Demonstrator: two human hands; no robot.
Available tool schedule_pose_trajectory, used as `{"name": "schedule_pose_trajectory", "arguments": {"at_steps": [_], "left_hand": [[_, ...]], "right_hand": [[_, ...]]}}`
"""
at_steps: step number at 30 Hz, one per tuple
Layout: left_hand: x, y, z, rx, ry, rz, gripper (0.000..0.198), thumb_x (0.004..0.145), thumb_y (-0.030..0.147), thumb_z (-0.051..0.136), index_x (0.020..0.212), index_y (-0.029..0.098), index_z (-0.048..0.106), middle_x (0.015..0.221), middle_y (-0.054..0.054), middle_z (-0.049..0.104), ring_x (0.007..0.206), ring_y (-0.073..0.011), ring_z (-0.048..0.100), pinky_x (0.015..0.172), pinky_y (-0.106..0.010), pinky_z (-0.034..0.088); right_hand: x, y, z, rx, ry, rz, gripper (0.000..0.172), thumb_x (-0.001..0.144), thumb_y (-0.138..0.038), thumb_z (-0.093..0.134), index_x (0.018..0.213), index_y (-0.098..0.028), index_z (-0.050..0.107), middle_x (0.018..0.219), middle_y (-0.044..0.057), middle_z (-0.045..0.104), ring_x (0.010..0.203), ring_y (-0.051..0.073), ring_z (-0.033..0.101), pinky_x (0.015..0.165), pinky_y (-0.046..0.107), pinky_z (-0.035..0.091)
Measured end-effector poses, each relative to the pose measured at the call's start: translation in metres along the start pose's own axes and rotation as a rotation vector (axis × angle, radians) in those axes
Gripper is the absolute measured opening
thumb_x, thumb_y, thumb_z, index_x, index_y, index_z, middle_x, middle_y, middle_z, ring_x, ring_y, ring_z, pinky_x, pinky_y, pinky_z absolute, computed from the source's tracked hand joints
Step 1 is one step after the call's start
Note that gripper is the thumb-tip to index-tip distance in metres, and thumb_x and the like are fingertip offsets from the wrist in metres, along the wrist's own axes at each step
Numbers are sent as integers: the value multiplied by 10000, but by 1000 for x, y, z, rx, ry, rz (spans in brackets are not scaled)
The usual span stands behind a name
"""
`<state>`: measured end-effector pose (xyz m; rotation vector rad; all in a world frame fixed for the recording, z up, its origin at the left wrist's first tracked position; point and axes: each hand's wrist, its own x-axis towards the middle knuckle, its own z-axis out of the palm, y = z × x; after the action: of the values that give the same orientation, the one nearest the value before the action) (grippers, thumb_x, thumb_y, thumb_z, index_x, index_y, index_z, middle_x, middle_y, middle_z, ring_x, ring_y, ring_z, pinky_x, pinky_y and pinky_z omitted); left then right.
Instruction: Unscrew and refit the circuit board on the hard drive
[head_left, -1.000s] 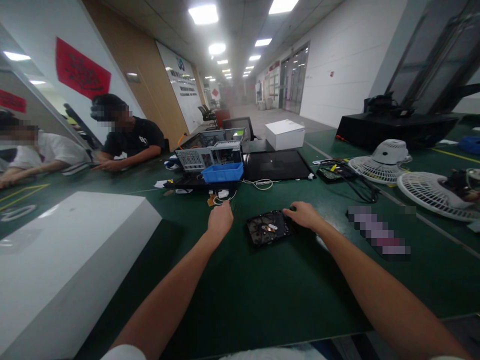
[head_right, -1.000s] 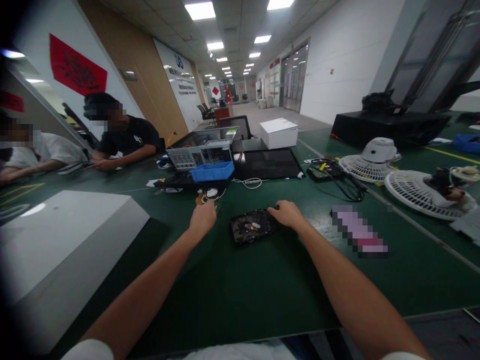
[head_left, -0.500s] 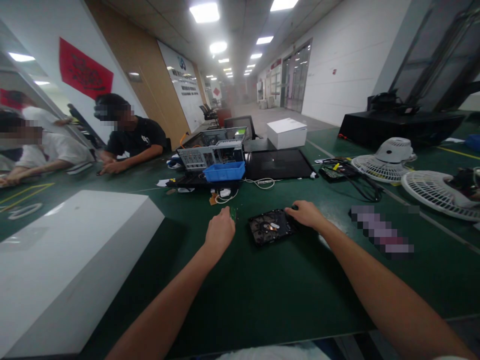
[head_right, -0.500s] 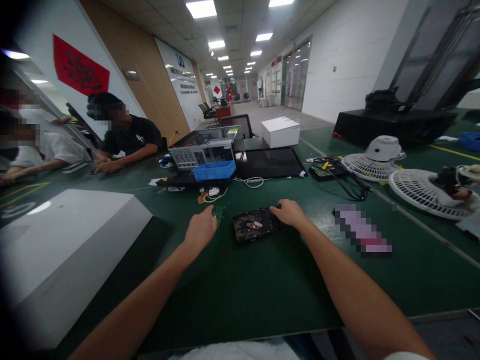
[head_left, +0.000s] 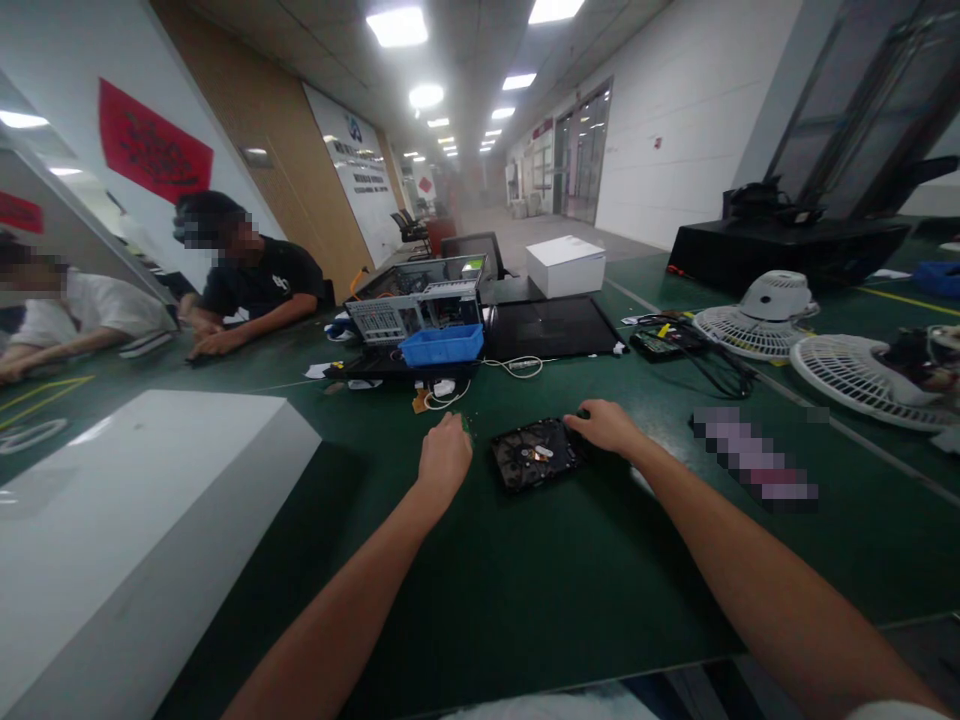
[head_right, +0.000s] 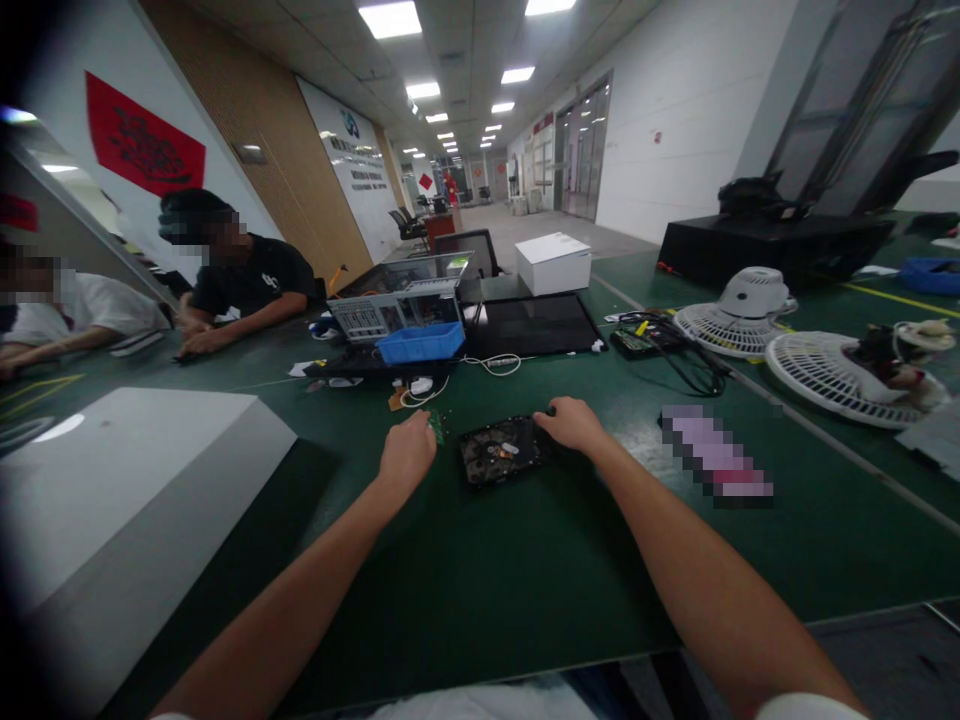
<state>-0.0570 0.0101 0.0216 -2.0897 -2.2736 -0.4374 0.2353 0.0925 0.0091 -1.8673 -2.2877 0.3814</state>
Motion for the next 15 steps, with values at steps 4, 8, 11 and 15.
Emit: {"name": "schedule_pose_trajectory", "arguments": {"at_steps": [4,8,11,15], "left_hand": [[-5,-5,1,-7,21,0,323,978,110,444,1233,96,643,1254,-172,668,1049,-229,700,885,-280,525],[0,-4,6,-13,4,-8,287,972,104,463,1170,117,671,1174,-146,697,1007,-219,709,863,-275,530],[7,-2,10,-19,-3,2,276,976,103,451,1116,122,688,1139,-139,705,976,-217,713,856,-280,535],[15,0,15,-40,25,64,300,962,76,448,1131,119,691,1151,-133,712,1028,-229,702,926,-292,518]], "right_hand": [[1,1,2,-4,1,4,447,931,-551,521,984,-169,746,1047,138,749,949,266,690,714,290,435],[2,2,3,-2,11,5,449,932,-552,524,1004,-168,744,1058,137,749,955,261,689,718,286,437],[1,1,1,5,3,0,444,936,-548,518,984,-170,744,1030,134,751,926,257,690,703,288,431],[0,0,0,5,-3,2,439,939,-539,517,980,-166,744,1023,138,750,915,261,690,695,293,426]]}}
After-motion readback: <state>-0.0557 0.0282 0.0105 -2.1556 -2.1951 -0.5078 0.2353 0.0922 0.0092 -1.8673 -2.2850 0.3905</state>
